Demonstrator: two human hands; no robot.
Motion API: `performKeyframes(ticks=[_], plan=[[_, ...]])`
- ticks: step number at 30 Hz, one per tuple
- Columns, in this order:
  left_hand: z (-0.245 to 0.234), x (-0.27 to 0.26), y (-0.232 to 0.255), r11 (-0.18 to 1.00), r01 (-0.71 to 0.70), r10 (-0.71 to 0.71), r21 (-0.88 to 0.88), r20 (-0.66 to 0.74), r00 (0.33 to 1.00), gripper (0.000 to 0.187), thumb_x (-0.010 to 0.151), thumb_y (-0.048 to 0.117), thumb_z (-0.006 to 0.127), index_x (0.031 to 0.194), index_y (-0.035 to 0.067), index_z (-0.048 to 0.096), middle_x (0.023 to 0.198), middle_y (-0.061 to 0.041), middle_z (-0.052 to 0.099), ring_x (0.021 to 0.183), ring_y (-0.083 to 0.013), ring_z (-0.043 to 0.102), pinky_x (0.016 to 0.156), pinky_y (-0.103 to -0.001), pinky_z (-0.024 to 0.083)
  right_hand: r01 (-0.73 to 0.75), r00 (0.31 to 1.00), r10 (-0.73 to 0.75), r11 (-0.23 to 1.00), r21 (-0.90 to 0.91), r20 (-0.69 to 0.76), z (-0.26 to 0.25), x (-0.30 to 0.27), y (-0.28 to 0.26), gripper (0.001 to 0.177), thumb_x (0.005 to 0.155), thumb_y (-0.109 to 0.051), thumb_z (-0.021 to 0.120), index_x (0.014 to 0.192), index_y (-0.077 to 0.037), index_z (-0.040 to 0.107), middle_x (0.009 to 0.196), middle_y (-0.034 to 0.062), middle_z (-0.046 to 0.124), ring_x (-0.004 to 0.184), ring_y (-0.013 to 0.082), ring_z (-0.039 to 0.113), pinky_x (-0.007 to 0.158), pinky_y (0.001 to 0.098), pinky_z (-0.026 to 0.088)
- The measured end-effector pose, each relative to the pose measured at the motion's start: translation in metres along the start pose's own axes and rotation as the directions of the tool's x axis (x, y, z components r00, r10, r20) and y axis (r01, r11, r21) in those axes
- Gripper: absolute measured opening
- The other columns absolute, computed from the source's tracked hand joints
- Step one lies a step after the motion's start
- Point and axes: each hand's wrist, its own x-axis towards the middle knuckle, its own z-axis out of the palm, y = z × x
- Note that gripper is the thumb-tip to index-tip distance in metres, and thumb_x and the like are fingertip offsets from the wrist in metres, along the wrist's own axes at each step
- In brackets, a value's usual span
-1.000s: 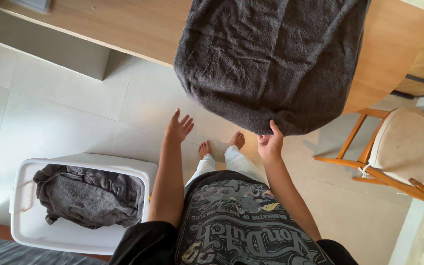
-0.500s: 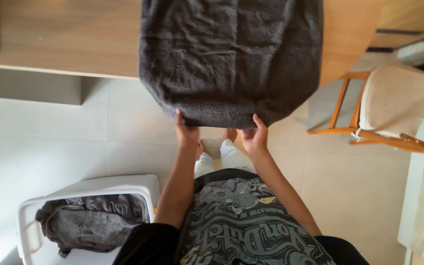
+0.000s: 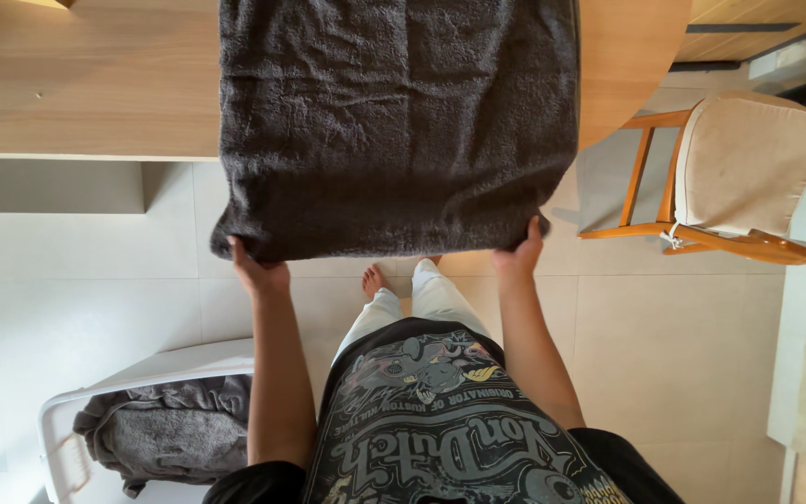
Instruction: The person takes a dark gray towel from a white laundry bin, unfolds it on a wooden table, and folds it neatly into a compact rectangle. The person then places the folded towel onto a shelf.
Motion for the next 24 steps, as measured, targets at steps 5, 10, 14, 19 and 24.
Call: performKeyframes(ticks=[5,10,14,19,24], plan=[[0.019,0.002,0.028,0.983,-0.159,0.173,0.092,-0.174,0.969,0.058,0.098,0.046,0.06,0.14,0.007,0.055,0.143,-0.013,0.059,0.128,-0.0324,0.061,0.107,-0.047,0.055,0.353,0.917,-0.392,0.886,-0.299,-0.079,0.017,-0.002,-0.05,0.054,0.099,-0.035,0.068,0.133,0.006,0.058,0.136,0.0204,0.065,0.123,0.0328,0.066,0.108,0.0433,0.056],[0.069,-0.012,0.043,0.927,-0.28,0.348,0.25,-0.295,0.89,0.05,0.096,0.043,0.068,0.127,0.005,0.061,0.126,-0.012,0.067,0.109,-0.0265,0.067,0.082,-0.039,0.057,0.482,0.856,-0.516,0.798,-0.362,0.002,0.074,-0.008,-0.089,0.048,0.101,-0.041,0.057,0.124,0.001,0.06,0.12,0.0131,0.069,0.106,0.0259,0.07,0.091,0.0362,0.06],[0.105,-0.032,0.047,0.857,-0.408,0.498,0.314,-0.302,0.813,0.04,0.09,0.031,0.073,0.123,0.018,0.054,0.116,-0.006,0.067,0.1,-0.021,0.068,0.075,-0.037,0.056,0.497,0.848,-0.53,0.786,-0.368,0.013,0.105,-0.002,-0.101,0.044,0.101,-0.042,0.054,0.12,-0.002,0.061,0.113,0.008,0.066,0.098,0.0214,0.068,0.084,0.0344,0.06],[0.128,-0.039,0.054,0.804,-0.484,0.555,0.344,-0.145,0.819,0.027,0.095,0.029,0.072,0.111,0.011,0.062,0.106,-0.005,0.071,0.095,-0.0191,0.071,0.077,-0.037,0.06,0.416,0.87,-0.492,0.761,-0.497,-0.024,0.131,0.028,-0.112,0.037,0.101,-0.041,0.055,0.115,-0.008,0.061,0.104,0.0048,0.064,0.085,0.018,0.063,0.061,0.0327,0.043],[0.135,-0.038,0.058,0.793,-0.526,0.557,0.308,-0.014,0.831,0.026,0.103,0.022,0.071,0.117,0.0,0.068,0.103,-0.01,0.075,0.095,-0.0205,0.073,0.087,-0.037,0.059,0.417,0.909,-0.387,0.822,-0.388,0.157,0.168,0.053,-0.122,0.032,0.101,-0.037,0.051,0.114,-0.01,0.06,0.101,0.0055,0.068,0.08,0.0207,0.064,0.066,0.0367,0.051]])
